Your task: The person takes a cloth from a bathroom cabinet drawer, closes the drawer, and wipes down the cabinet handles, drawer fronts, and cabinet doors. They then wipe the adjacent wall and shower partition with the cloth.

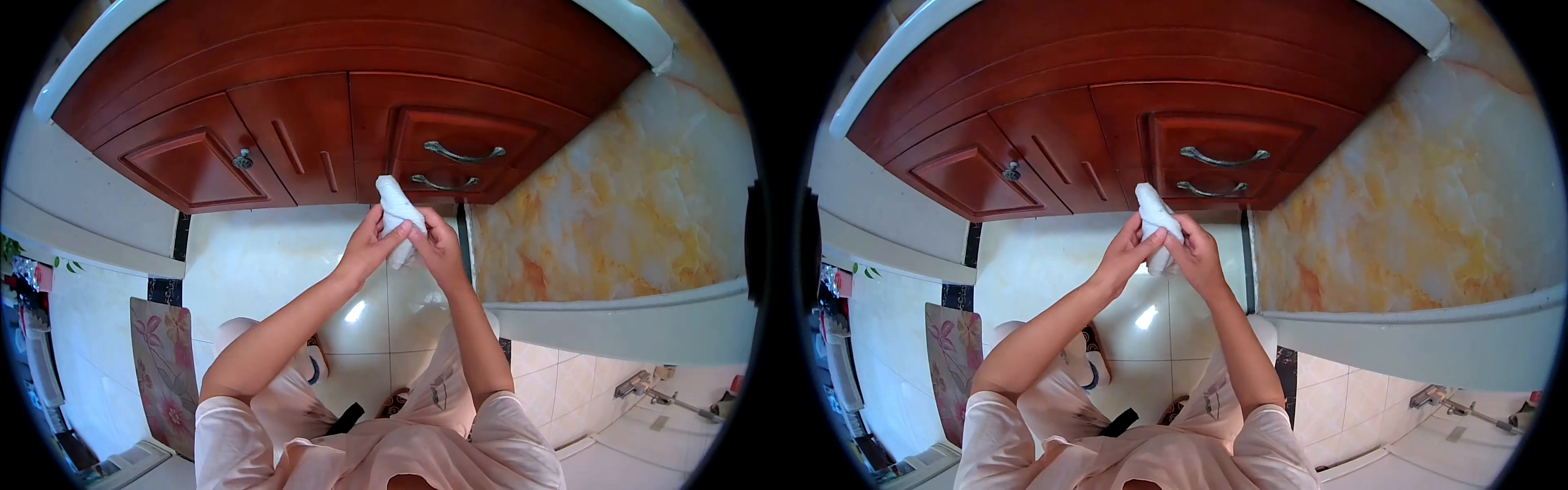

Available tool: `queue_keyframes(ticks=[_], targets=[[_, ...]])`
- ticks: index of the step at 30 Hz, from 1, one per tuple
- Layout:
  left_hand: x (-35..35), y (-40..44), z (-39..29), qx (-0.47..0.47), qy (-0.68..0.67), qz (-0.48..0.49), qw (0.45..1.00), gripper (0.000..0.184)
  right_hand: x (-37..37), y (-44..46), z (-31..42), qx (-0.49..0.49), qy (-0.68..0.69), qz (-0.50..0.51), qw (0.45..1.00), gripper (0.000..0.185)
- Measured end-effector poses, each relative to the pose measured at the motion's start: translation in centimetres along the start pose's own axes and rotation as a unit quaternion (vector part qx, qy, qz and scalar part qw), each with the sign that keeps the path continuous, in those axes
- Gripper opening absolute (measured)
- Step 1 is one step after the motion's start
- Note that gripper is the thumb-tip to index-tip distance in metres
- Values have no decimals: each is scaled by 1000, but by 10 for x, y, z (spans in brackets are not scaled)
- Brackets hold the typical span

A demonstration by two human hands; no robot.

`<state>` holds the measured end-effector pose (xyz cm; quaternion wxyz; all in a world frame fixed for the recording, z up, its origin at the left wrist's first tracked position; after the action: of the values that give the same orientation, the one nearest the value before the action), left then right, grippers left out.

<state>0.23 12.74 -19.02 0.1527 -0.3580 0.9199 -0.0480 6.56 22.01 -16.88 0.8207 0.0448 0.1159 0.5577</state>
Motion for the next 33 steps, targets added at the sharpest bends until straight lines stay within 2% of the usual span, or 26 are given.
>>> queue_keyframes(ticks=[4, 5, 7, 8, 11, 12, 13, 14, 18, 21, 24, 27, 29, 31, 33], targets=[[7, 5, -4, -27, 11, -15, 999, 54, 2, -9, 4, -17, 110, 6, 994, 30], [11, 6, -3, -52, 116, -22, 992, 53, 9, -12, -3, -34, 87, -11, 996, 32], [17, 8, 3, -102, 319, -36, 941, 50, 29, -16, -25, -67, 40, -45, 996, 35], [20, 8, 12, -96, 316, -55, 942, 49, 36, -18, -38, -77, 45, -49, 995, 36], [40, 21, 30, -132, 292, -135, 937, 46, 25, -20, -18, 7, -71, -102, 992, 40], [34, 15, -2, -160, 214, -138, 954, 43, 19, -19, -7, 40, -110, -106, 987, 41], [37, 21, -16, -209, 187, -155, 947, 39, 11, -18, 5, 72, -148, -110, 980, 42], [37, 25, -29, -222, 192, -160, 942, 36, 5, -16, 14, 105, -186, -113, 970, 42], [32, 47, -51, -255, 233, -165, 924, 26, -4, -5, 17, 123, -195, -119, 966, 40], [21, 59, -44, -171, 400, -160, 886, 25, 12, -6, 18, 116, -203, -127, 964, 38], [37, 83, 26, -143, 472, -180, 851, 28, 35, -14, 14, 113, -258, -128, 951, 35], [39, 85, 76, -165, 392, -225, 877, 29, 71, -22, -1, 86, -238, -167, 953, 33], [18, 90, 93, -205, 303, -200, 909, 33, 89, -26, -4, 91, -229, -197, 949, 28], [-12, 83, 83, -246, 203, -195, 928, 34, 103, -26, -7, 90, -229, -219, 944, 26], [-39, 78, 71, -228, 147, -139, 952, 31, 112, -21, -14, 78, -255, -217, 939, 25]])
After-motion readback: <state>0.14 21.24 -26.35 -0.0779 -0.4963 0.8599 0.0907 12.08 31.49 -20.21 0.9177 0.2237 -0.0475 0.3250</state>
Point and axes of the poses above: each hand's wrist, its own y-axis towards the middle knuckle, its own x-axis out of the back of the hand, z = x × y, the point moved 8 cm from there along y, towards the middle knuckle, and after that the axes turned 2 degrees about y, right-handed, at the moved point
